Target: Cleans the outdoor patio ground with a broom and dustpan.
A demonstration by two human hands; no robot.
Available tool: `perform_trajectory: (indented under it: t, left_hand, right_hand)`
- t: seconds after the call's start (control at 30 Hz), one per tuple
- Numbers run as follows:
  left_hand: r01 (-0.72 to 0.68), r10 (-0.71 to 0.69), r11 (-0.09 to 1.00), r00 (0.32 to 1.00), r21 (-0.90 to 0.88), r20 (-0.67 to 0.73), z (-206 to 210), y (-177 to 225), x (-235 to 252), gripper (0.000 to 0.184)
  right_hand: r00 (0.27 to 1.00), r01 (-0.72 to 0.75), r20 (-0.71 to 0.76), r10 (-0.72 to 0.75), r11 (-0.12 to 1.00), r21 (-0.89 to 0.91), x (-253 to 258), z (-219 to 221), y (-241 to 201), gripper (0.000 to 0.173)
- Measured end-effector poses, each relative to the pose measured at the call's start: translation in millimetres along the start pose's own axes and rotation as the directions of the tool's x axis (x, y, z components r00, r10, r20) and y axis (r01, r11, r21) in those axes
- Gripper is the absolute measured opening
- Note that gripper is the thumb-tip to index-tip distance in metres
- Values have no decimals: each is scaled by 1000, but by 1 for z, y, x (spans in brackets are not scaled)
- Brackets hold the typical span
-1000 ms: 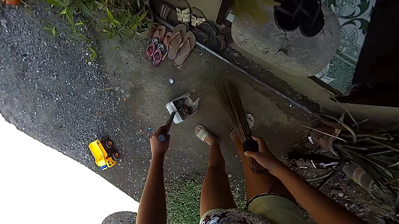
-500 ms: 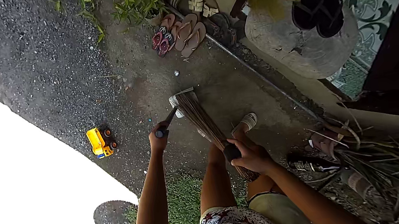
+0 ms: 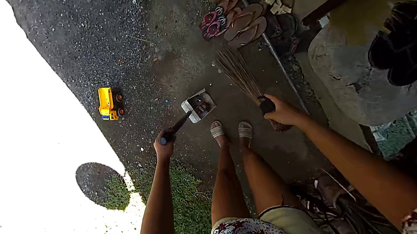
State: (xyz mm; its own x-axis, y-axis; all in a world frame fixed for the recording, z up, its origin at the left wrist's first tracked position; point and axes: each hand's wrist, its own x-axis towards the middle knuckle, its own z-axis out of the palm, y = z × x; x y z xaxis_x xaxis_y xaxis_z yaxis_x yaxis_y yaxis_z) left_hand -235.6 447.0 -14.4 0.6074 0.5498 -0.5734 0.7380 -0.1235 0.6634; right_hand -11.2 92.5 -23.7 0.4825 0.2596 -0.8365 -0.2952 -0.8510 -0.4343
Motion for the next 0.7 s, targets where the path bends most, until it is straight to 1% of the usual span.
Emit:
perform_trajectory:
  t: [0.1, 0.17, 0.23, 0.3, 0.33, 0.4, 0.47, 0.53, 0.6, 0.67, 0.7]
  left_hand:
    - [50, -53, 998, 996, -37, -78, -2, -18, -26, 31]
    - [88, -93, 995, 987, -46, -132, 1, -26, -45, 32]
    - [130, -134, 991, 977, -34, -166, 5, -38, -66, 32]
    - [148, -152, 988, 968, -33, -198, 13, -45, -84, 33]
    - [147, -151, 989, 964, -36, -219, 17, -48, -91, 34]
    - [157, -161, 987, 955, -36, -251, 23, -54, -106, 35]
    - [162, -162, 987, 948, -21, -274, 29, -60, -116, 35]
    - [167, -163, 986, 948, -9, -272, 35, -64, -125, 34]
    - [169, -160, 985, 950, 14, -267, 39, -71, -134, 33]
    - [154, -141, 988, 953, 26, -267, 41, -79, -137, 32]
    - [153, -139, 988, 954, 30, -265, 41, -82, -137, 32]
  right_hand:
    - [999, -45, 11, 48, 979, -198, 58, 19, -12, 88]
    - [995, -42, 74, 67, 955, -293, 71, 26, -11, 89]
    - [985, -25, 153, 86, 932, -363, 59, 33, 0, 87]
    - [973, 6, 214, 87, 917, -399, 29, 24, 12, 86]
    - [967, 20, 243, 74, 931, -365, 11, 14, 20, 85]
    - [949, 20, 312, 43, 981, -195, -29, -8, 39, 82]
    - [933, -58, 356, 47, 998, 19, -71, -27, 58, 79]
    - [937, -133, 344, 66, 975, 176, -107, -33, 76, 76]
    - [949, -206, 298, 102, 917, 342, -133, -22, 96, 76]
    - [955, -267, 264, 135, 779, 568, -147, -1, 108, 72]
    - [952, -293, 272, 141, 680, 672, -150, 8, 110, 66]
